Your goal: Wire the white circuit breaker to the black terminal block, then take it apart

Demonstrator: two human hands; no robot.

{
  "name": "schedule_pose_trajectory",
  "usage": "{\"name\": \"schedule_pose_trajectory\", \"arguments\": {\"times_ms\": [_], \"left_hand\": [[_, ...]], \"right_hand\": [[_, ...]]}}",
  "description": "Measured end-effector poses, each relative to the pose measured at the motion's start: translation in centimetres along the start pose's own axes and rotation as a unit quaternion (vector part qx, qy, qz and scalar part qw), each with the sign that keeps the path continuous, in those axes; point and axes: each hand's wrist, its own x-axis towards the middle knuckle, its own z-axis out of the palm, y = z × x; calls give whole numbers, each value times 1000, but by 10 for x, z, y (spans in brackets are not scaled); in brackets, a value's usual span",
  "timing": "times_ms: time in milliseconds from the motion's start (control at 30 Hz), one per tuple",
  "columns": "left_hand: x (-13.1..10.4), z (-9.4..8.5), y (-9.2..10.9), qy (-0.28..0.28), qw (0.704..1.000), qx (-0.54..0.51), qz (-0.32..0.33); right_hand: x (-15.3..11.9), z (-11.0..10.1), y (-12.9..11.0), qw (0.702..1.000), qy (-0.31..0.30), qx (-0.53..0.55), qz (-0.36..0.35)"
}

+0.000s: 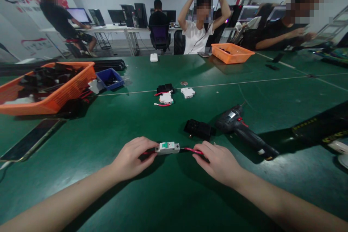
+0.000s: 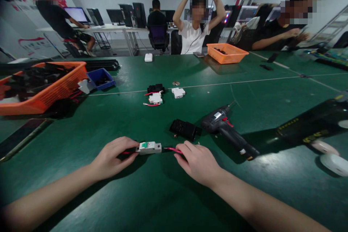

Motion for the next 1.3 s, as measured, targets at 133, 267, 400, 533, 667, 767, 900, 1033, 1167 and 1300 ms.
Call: {"name": "schedule_pose_trajectory", "arguments": {"times_ms": [133,267,400,533,667,767,900,1033,1167,1300], "left_hand": [[1,-3,-2,-11,999,-50,-6],[1,-4,-5,-14,997,-75,-13],[2,-4,-6,-21,996,-82,-15],[2,-5,-5,-21,996,-89,-15],[2,-6,-5,-23,995,-95,-22],[2,-5,-6,-26,995,-97,-24],[1,-4,-7,-31,994,-100,-29],[0,-4,-8,-35,993,-103,-35],[0,-5,-7,-37,993,-106,-39],[2,-6,-6,-32,992,-110,-45]], "right_hand": [[-1,2,1,999,20,42,-7],[-1,1,2,996,40,76,-37],[-1,0,2,994,48,90,-47],[0,1,2,992,44,114,-42],[0,0,1,988,38,142,-40],[0,0,1,987,48,147,-44],[-1,0,1,986,62,147,-47],[0,0,1,986,54,152,-42],[-1,1,0,986,48,156,-25],[0,1,1,983,49,174,-22]]}}
